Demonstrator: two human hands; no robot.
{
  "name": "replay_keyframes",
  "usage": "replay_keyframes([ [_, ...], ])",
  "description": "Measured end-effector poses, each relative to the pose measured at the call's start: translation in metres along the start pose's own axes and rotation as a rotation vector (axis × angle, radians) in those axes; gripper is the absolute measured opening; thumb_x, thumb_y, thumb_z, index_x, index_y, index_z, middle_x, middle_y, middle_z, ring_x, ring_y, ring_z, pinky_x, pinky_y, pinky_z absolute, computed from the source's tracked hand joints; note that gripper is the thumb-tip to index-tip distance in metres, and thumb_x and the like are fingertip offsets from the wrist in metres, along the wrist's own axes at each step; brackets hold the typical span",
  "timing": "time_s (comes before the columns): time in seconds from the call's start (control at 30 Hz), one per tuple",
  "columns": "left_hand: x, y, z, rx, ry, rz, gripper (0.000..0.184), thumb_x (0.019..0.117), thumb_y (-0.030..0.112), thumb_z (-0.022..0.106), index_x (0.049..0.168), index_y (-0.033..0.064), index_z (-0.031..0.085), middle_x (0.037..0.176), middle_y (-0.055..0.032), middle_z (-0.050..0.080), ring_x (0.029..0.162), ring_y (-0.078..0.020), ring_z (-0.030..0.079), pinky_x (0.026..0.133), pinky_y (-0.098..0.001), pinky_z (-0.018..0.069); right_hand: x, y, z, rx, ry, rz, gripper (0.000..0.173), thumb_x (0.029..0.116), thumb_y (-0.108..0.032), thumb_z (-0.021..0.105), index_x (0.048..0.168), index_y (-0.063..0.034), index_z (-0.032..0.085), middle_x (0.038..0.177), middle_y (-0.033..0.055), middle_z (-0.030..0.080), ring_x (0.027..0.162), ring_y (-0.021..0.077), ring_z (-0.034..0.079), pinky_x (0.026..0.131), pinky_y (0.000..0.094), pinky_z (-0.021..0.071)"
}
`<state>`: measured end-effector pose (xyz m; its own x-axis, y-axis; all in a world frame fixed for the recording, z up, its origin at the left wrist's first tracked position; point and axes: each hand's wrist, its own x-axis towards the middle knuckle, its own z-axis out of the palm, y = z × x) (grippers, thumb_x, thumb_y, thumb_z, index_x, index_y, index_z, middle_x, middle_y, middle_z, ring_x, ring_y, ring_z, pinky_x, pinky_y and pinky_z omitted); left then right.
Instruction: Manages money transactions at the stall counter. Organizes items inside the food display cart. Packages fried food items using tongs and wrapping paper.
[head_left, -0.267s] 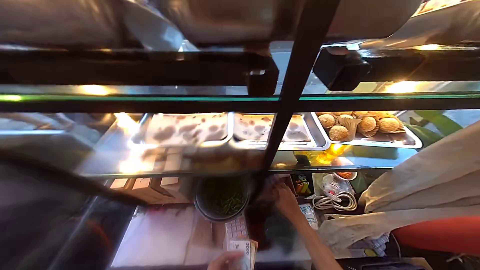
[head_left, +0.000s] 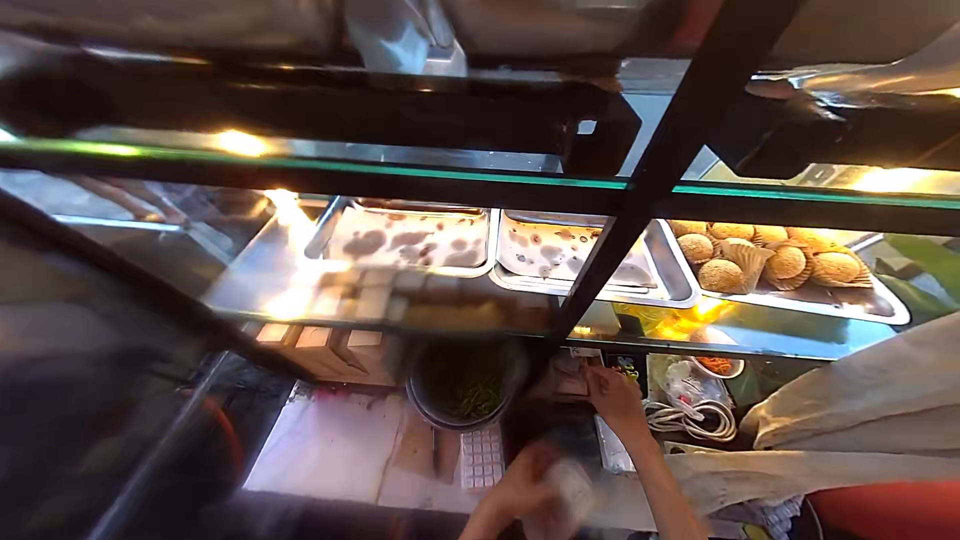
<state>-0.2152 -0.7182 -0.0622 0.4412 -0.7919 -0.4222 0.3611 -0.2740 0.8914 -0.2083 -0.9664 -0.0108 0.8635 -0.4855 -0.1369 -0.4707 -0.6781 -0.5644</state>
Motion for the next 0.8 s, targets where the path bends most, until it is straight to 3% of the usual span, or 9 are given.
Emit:
replay_keyframes([
  [0.1, 0.061, 0.035, 0.004, 0.134, -0.164, -0.07, 0.092, 0.0837, 0.003, 0.067, 0.161, 0.0051, 0.016, 0.114, -0.0229, 0.069, 0.098, -0.0302, 0.07, 0.089, -0.0494, 0.0572, 0.0, 0.005, -0.007, 0.315, 0.018, 0.27, 0.026, 0.105, -0.017, 0.057, 0.12, -0.0014, 0.072, 0.104, 0.0156, 0.075, 0.085, 0.0244, 0.074, 0.081, 0.0445, 0.0618],
  [0.2, 0.1, 0.063, -0.001, 0.181, -0.05, -0.037, 0.09, 0.0859, 0.008, 0.072, 0.158, -0.0013, 0.019, 0.121, -0.0239, 0.065, 0.107, -0.0294, 0.067, 0.097, -0.0473, 0.0532, 0.029, -0.001, 0.001, 0.544, 0.001, 0.389, 0.024, 0.1039, -0.016, 0.061, 0.118, 0.0026, 0.068, 0.094, 0.0139, 0.071, 0.068, 0.0168, 0.065, 0.066, 0.0347, 0.0566],
  [0.27, 0.111, 0.069, -0.004, 0.172, 0.116, 0.06, 0.103, 0.0835, 0.009, 0.074, 0.162, 0.0025, 0.007, 0.132, -0.0256, 0.061, 0.115, -0.0305, 0.066, 0.101, -0.0467, 0.0535, 0.043, -0.001, 0.011, 0.635, 0.064, 0.453, 0.019, 0.0989, -0.011, 0.066, 0.111, 0.0037, 0.07, 0.088, 0.0127, 0.07, 0.065, 0.0157, 0.062, 0.064, 0.0338, 0.0546],
  [0.47, 0.046, 0.088, 0.02, 0.008, 0.324, 0.209, 0.075, 0.0827, 0.007, 0.076, 0.146, 0.0028, 0.035, 0.117, -0.0147, 0.071, 0.1, -0.0218, 0.073, 0.086, -0.0401, 0.0619, 0.039, 0.011, 0.017, 0.91, 0.087, 0.45, 0.022, 0.1049, -0.013, 0.058, 0.105, 0.0051, 0.071, 0.083, 0.0078, 0.071, 0.06, 0.0082, 0.059, 0.058, 0.0255, 0.0522],
  [0.6, 0.034, 0.095, 0.042, -0.005, 0.37, 0.406, 0.032, 0.0869, 0.007, 0.071, 0.117, 0.0011, 0.064, 0.109, -0.0069, 0.071, 0.094, -0.0147, 0.071, 0.082, -0.0326, 0.0615, 0.045, 0.006, 0.012, 0.866, 0.066, 0.418, 0.018, 0.1018, -0.009, 0.06, 0.104, 0.0067, 0.069, 0.079, 0.0095, 0.068, 0.059, 0.0095, 0.06, 0.057, 0.0265, 0.0528],
  [0.67, 0.048, 0.114, 0.048, 0.115, 0.414, 0.45, 0.024, 0.0906, 0.01, 0.07, 0.114, 0.0044, 0.072, 0.113, -0.0061, 0.073, 0.099, -0.013, 0.071, 0.087, -0.0322, 0.0605, 0.031, -0.014, -0.002, 0.788, 0.118, 0.405, 0.021, 0.1012, -0.006, 0.057, 0.109, 0.01, 0.068, 0.095, 0.0168, 0.071, 0.078, 0.0146, 0.066, 0.073, 0.0303, 0.0563],
  [0.73, 0.061, 0.136, 0.051, 0.232, 0.453, 0.387, 0.028, 0.0912, 0.007, 0.067, 0.118, 0.0043, 0.072, 0.123, -0.0121, 0.068, 0.109, -0.0183, 0.068, 0.095, -0.0353, 0.0572, 0.001, -0.039, -0.039, 0.822, -0.145, 0.556, 0.033, 0.1094, -0.004, 0.041, 0.138, 0.0092, 0.052, 0.132, 0.0184, 0.061, 0.114, 0.0175, 0.059, 0.103, 0.0329, 0.0456],
  [0.77, 0.07, 0.144, 0.049, 0.283, 0.448, 0.345, 0.031, 0.0911, 0.004, 0.066, 0.122, 0.0031, 0.07, 0.129, -0.0163, 0.065, 0.116, -0.0232, 0.065, 0.099, -0.0382, 0.0547, -0.013, -0.028, -0.027, 0.889, -0.095, 0.53, 0.032, 0.1097, -0.004, 0.039, 0.135, 0.0111, 0.051, 0.126, 0.0203, 0.062, 0.107, 0.0192, 0.061, 0.096, 0.0341, 0.049],
  [0.8, 0.08, 0.15, 0.044, 0.331, 0.426, 0.306, 0.034, 0.0914, 0.003, 0.065, 0.126, 0.0013, 0.068, 0.133, -0.0202, 0.061, 0.122, -0.0284, 0.061, 0.104, -0.0417, 0.0511, -0.022, -0.002, 0.009, 0.934, 0.118, 0.403, 0.026, 0.1059, -0.005, 0.045, 0.119, 0.0119, 0.059, 0.099, 0.018, 0.068, 0.081, 0.016, 0.067, 0.07, 0.0302, 0.0572],
])
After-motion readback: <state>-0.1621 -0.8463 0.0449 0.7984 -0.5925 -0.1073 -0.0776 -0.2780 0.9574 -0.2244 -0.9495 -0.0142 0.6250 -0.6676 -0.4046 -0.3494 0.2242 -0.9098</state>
